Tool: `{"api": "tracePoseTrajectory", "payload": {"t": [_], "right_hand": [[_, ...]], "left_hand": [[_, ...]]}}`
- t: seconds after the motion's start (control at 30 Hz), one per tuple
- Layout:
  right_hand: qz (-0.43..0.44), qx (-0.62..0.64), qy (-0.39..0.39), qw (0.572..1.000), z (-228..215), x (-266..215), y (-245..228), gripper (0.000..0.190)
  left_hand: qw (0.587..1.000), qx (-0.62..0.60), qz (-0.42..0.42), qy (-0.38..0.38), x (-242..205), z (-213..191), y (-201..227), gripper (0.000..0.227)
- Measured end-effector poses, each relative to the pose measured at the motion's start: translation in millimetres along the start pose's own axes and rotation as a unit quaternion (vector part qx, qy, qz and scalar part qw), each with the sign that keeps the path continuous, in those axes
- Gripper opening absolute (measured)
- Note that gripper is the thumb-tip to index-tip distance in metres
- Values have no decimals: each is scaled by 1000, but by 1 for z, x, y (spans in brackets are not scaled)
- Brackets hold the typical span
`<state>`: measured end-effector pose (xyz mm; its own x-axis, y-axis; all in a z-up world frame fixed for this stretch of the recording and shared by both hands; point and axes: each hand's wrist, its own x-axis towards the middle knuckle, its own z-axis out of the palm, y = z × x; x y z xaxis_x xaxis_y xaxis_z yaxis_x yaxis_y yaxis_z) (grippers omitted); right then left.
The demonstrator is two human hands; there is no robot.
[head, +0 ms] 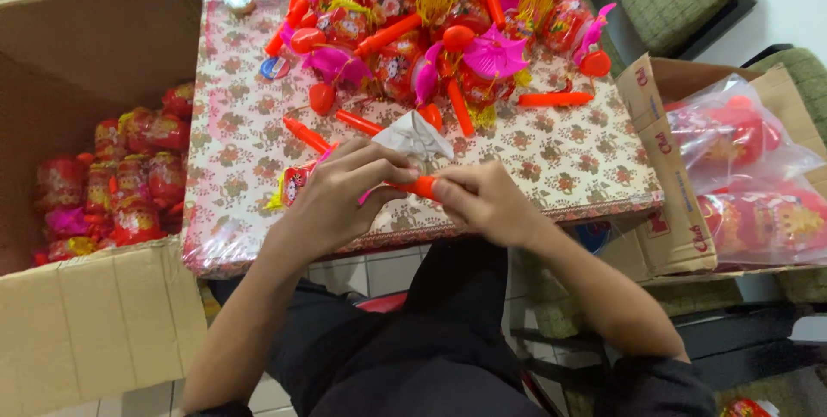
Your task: Assembling small plastic toys or lanterns by attaching handles and decorative elements at a steady pace.
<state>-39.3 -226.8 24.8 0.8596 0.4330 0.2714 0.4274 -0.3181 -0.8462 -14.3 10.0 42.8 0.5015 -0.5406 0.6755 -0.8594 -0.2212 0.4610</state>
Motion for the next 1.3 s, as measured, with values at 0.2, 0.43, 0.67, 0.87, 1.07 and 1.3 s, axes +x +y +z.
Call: {"api": "tracePoseTrajectory", "payload": {"t": [0.2,0.43,0.67,0.87,1.07,1.3], "right_hand": [[-119,-102,58,986,6,-1,9,48],[-424,-546,164,704,0,12,-7,17],[-2,75,-53,996,0,8,-21,34],[-364,-534,95,757,-5,9,-24,26],[-112,-116,-28,987,-1,3,-16,32],[-286,-278,60,915,1,8,-25,38]], "left_hand": [[1000,7,-19,8,-13,-1,-9,22],[997,36,-32,54,-13,-2,-11,26],[996,61,21,55,-14,-4,8,11],[995,70,-28,65,-16,-5,1,16],[995,65,56,47,-11,-10,10,7],[996,72,-4,61,-11,-11,12,16]]}}
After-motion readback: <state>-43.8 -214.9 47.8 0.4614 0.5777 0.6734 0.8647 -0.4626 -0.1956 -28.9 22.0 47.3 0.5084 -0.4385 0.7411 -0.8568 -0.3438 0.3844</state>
